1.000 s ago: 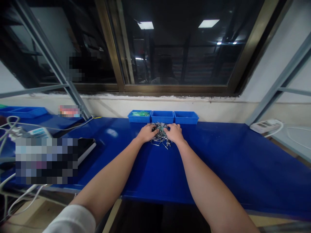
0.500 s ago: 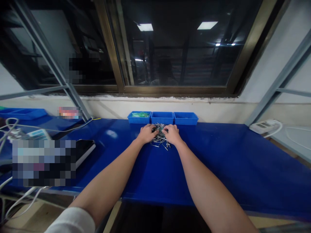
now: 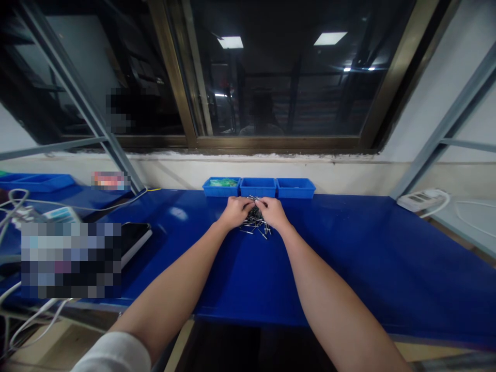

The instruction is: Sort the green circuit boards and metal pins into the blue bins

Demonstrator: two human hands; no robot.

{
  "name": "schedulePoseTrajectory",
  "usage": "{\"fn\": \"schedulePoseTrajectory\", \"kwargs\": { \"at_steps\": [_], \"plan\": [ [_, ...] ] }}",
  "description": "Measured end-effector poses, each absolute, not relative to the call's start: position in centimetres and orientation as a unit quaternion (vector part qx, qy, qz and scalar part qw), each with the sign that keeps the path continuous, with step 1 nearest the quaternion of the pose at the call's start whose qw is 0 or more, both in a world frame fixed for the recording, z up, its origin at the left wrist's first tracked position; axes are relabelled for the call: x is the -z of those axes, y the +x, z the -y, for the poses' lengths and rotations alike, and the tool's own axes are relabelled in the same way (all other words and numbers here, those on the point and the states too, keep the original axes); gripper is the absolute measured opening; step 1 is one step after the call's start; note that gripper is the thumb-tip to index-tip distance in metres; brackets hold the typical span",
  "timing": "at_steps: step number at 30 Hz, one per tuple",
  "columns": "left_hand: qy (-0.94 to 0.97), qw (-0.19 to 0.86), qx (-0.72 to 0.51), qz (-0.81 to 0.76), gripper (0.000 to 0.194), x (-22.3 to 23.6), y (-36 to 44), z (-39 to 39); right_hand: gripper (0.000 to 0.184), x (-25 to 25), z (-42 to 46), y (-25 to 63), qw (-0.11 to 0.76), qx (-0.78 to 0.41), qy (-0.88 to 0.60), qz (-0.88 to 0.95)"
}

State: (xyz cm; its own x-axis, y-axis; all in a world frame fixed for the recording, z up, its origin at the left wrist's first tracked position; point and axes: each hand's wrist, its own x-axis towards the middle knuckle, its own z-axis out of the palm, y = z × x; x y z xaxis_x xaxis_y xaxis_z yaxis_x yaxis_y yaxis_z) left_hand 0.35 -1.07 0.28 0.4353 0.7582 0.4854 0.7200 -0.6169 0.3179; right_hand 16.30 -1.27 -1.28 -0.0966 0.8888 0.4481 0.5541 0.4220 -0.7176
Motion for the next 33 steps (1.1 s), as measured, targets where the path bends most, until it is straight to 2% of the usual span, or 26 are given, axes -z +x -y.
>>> {"fn": "schedulePoseTrajectory", "kwargs": {
  "at_steps": [4,7,15,18,21,26,30,33],
  "plan": [
    [0.831,0.026,-0.326,-0.449,0.025,-0.2,0.2,0.8,0.017,1.6,0.9,16.2,0.505,-0.249,-0.461,0.686],
    [0.823,0.03,-0.343,-0.452,0.023,0.0,0.0,0.5,0.021,1.5,0.7,16.3,0.546,-0.285,-0.434,0.658],
    [0.819,0.054,-0.351,-0.45,0.024,0.1,0.0,0.7,0.019,1.0,1.2,16.2,0.577,-0.327,-0.412,0.625],
    [0.801,0.053,-0.362,-0.475,0.028,-0.1,0.0,0.8,0.017,0.8,1.2,16.1,0.58,-0.287,-0.451,0.615],
    [0.784,0.042,-0.364,-0.502,0.028,0.1,-0.2,0.7,0.021,0.3,0.7,16.1,0.542,-0.184,-0.527,0.628],
    [0.763,0.033,-0.345,-0.545,0.026,0.6,-0.6,0.0,0.037,-1.1,-0.7,16.2,0.398,-0.026,-0.61,0.684],
    [0.762,0.033,-0.336,-0.553,0.025,0.9,-0.7,-0.3,0.047,-2.0,-2.2,16.4,0.301,0.02,-0.632,0.714],
    [0.765,0.037,-0.327,-0.554,0.026,0.9,-0.8,-0.3,0.063,-1.8,-3.3,16.7,0.251,-0.001,-0.633,0.733]
  ]
}}
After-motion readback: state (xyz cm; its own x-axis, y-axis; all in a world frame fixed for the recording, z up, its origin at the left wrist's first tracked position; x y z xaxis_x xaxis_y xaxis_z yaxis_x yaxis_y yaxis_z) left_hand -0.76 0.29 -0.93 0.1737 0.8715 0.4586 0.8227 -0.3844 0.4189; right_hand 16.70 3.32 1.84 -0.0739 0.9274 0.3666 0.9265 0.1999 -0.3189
